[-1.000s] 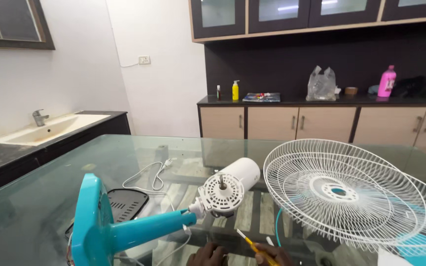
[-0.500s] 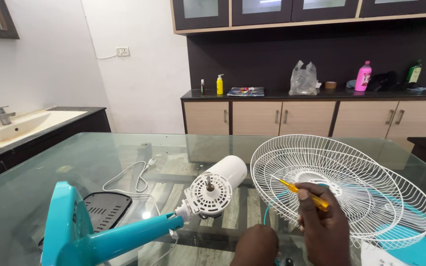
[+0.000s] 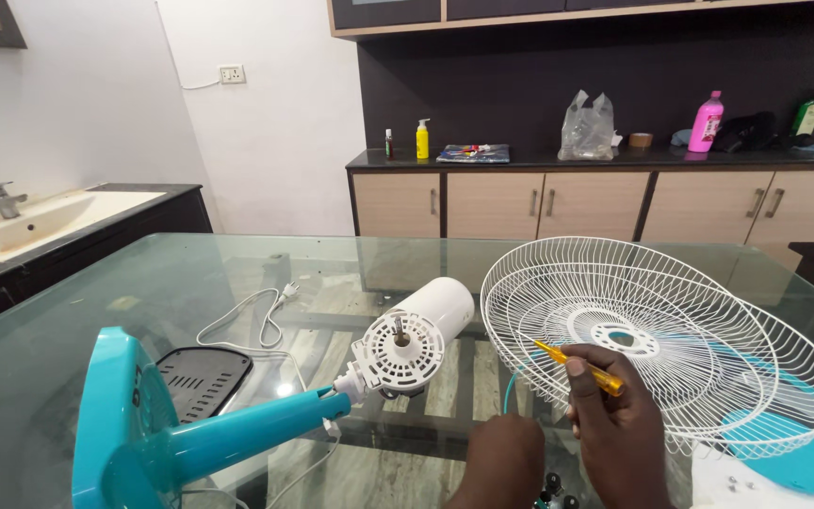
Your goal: The person uses a screwdriver to tighten screws on the white motor housing of a disassembled electric fan. The fan base and front grill are placed on a glass table nearby.
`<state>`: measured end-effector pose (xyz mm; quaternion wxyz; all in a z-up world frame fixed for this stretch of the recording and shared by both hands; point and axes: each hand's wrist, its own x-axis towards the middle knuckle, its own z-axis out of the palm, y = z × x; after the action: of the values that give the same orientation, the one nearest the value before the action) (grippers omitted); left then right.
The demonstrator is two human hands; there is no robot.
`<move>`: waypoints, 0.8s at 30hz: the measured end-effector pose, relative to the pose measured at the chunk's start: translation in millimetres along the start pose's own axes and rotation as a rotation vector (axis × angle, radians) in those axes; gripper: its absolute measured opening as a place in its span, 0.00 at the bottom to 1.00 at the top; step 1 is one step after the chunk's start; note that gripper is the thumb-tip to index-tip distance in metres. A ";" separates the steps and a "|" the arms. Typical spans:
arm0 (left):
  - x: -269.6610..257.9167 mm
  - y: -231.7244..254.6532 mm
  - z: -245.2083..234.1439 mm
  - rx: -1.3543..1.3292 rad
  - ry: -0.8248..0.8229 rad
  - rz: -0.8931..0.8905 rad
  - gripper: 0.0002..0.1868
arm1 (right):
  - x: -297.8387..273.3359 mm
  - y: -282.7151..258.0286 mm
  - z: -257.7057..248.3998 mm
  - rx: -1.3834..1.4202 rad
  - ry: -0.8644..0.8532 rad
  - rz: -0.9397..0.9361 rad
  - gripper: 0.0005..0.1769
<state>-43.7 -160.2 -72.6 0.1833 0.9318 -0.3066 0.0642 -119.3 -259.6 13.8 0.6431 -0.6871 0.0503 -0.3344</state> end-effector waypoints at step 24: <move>-74.2 -136.4 -142.9 -0.707 0.785 -0.185 0.09 | 37.3 13.3 104.3 0.080 -0.152 -0.173 0.20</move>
<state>-23.3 36.5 1.0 0.5916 0.7423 -0.1346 0.2844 -31.1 -191.8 21.6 0.6407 -0.6860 -0.0713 -0.3374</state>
